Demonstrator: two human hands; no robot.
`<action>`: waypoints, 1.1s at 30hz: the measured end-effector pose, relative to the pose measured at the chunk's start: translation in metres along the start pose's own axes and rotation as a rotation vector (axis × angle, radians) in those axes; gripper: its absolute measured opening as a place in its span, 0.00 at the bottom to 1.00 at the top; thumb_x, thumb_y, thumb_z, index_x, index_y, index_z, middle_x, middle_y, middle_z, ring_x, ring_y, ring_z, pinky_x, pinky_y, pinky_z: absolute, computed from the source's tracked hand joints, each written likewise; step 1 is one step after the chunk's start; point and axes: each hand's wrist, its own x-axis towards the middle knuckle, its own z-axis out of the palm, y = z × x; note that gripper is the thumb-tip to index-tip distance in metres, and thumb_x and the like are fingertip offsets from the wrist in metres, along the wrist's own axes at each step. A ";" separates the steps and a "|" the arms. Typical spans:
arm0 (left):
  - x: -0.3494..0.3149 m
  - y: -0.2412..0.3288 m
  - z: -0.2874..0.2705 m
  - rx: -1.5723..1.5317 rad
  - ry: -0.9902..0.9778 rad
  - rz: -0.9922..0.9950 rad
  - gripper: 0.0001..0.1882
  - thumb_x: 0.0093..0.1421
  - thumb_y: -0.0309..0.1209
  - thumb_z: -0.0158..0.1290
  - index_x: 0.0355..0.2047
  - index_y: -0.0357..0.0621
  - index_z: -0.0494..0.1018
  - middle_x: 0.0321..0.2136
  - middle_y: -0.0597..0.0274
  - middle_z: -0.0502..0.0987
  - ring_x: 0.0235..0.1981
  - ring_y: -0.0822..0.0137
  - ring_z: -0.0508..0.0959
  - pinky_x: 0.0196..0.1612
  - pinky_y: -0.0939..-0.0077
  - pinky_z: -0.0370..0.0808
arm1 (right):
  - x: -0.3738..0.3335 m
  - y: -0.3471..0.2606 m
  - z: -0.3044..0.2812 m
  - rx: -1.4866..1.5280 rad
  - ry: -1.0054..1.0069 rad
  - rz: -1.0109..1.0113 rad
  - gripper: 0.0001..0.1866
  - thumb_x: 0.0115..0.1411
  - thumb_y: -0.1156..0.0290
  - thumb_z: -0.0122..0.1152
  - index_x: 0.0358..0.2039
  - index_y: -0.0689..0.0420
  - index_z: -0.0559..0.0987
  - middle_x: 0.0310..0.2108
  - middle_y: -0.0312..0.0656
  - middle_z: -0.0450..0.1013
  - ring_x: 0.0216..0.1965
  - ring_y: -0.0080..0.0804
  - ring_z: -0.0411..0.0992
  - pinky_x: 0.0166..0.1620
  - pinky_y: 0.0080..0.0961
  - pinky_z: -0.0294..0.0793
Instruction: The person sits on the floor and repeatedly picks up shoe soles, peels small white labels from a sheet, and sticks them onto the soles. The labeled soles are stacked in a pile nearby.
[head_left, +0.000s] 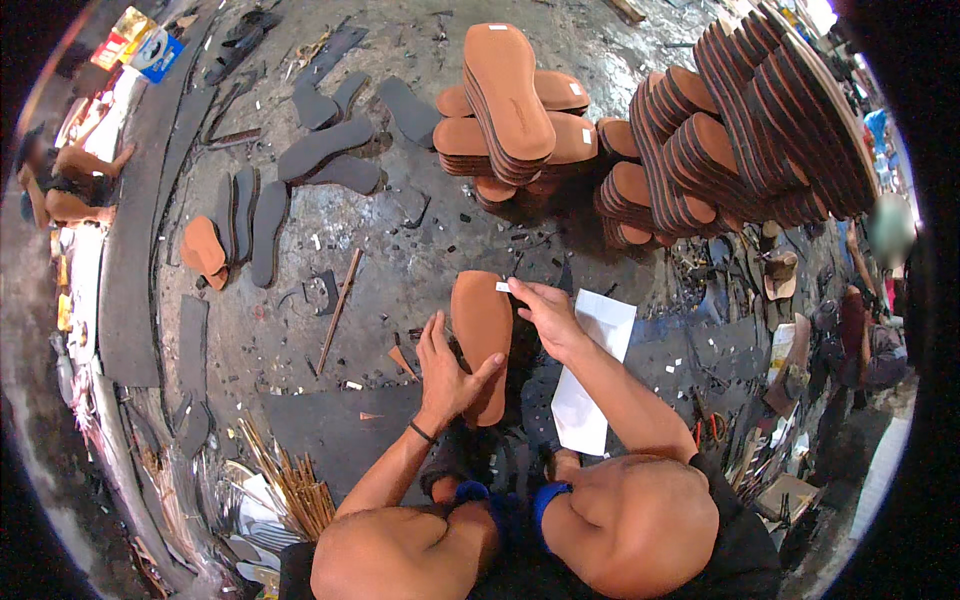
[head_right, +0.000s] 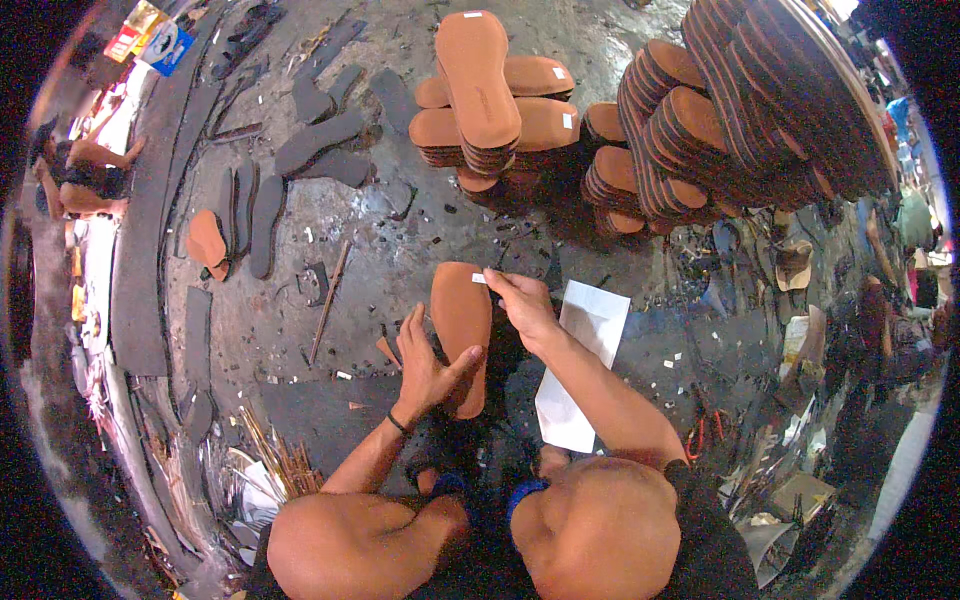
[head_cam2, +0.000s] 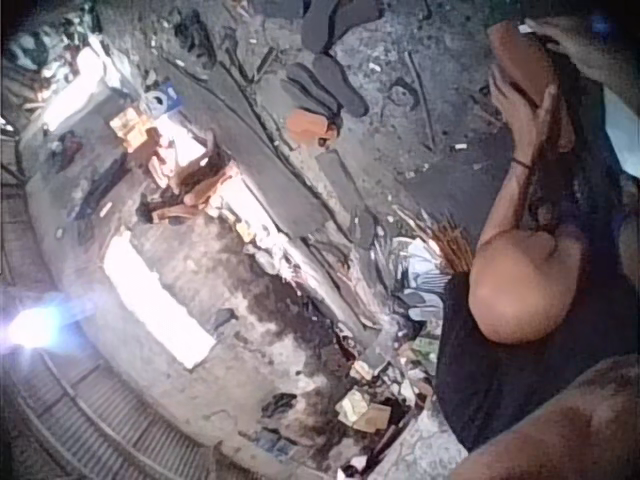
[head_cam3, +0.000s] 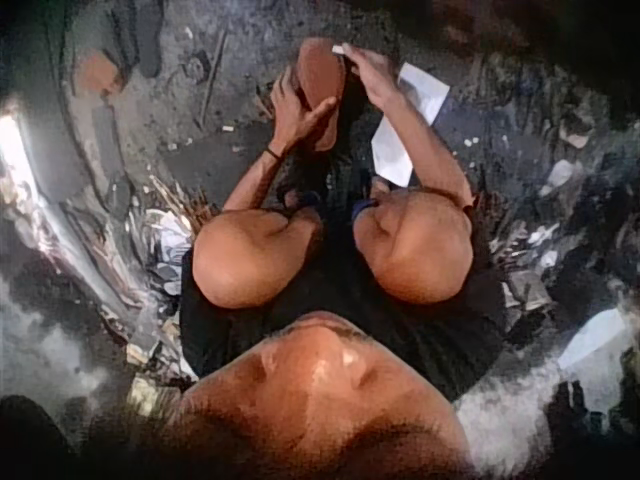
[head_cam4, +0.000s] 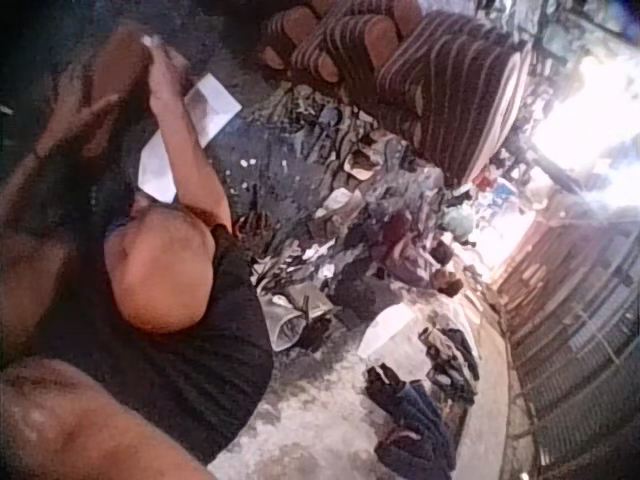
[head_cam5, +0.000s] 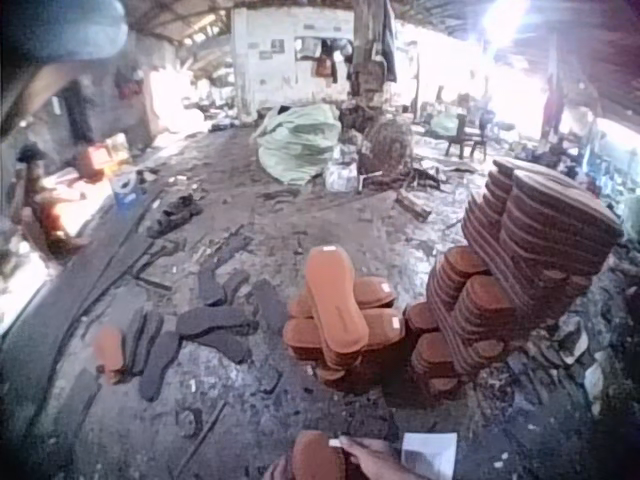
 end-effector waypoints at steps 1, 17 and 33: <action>0.003 0.005 -0.004 0.039 0.029 0.061 0.55 0.49 0.55 0.64 0.64 0.31 0.50 0.63 0.36 0.53 0.65 0.40 0.52 0.66 0.50 0.51 | 0.002 -0.001 0.005 -0.023 -0.034 -0.035 0.17 0.64 0.56 0.60 0.41 0.57 0.82 0.37 0.30 0.77 0.40 0.16 0.70 0.45 0.21 0.68; 0.033 0.019 0.015 0.261 0.022 0.229 0.54 0.45 0.50 0.64 0.66 0.35 0.52 0.67 0.41 0.50 0.65 0.41 0.53 0.66 0.49 0.50 | 0.039 0.027 0.017 -0.350 0.281 -0.342 0.31 0.51 0.56 0.73 0.45 0.61 0.67 0.44 0.45 0.66 0.44 0.31 0.70 0.42 0.30 0.74; 0.029 0.043 -0.063 0.284 0.127 0.299 0.31 0.52 0.38 0.64 0.53 0.36 0.69 0.50 0.45 0.72 0.55 0.48 0.70 0.58 0.56 0.65 | -0.095 0.100 -0.154 -0.709 0.642 -0.124 0.24 0.54 0.70 0.66 0.49 0.64 0.68 0.26 0.44 0.77 0.27 0.33 0.76 0.34 0.29 0.75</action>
